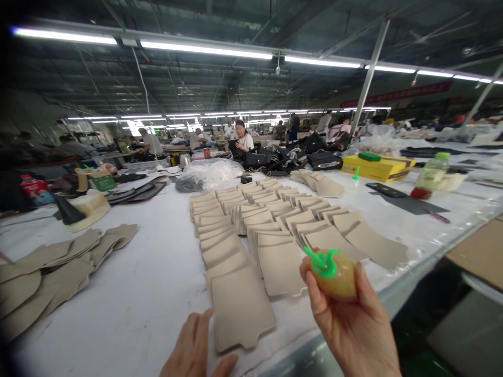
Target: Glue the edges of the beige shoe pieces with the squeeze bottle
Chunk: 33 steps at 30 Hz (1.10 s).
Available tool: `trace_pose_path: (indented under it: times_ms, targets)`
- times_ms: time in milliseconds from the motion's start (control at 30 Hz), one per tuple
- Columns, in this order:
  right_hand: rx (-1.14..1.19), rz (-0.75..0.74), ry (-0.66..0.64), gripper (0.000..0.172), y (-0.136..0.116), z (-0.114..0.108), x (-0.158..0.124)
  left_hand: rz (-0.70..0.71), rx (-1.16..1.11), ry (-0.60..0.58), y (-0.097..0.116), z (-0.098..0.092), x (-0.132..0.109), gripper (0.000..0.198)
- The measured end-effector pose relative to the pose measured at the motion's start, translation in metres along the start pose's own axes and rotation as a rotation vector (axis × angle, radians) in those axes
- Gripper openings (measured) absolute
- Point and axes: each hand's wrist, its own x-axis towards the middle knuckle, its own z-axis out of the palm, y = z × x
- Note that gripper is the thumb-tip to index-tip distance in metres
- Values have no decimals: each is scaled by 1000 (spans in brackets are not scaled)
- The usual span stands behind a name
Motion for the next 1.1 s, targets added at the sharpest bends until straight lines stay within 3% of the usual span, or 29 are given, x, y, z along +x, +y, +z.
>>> trace_pose_path:
  times_ms: [100,167,267,367,533,700,967,1100]
  targets:
    - [14,-4,-47,47,0,0,0,274,280,120,25,9,5,74]
    - [28,14,-74,48,0,2,-1,329,392,159,42,18,13,72]
    - [51,39,-46,49,1,5,-4,281,476,141,56,29,25,58]
    - [61,31,9,49,1,6,-6,255,560,96,53,31,34,48]
    - [65,56,42,49,0,4,-1,263,645,16,38,24,47,54]
    - [48,66,22,50,1,3,3,227,661,-89,39,13,64,60]
    - [4,88,37,50,4,-4,9,141,611,14,48,18,67,54]
    - [-25,94,56,47,7,-4,11,129,472,32,46,22,67,76]
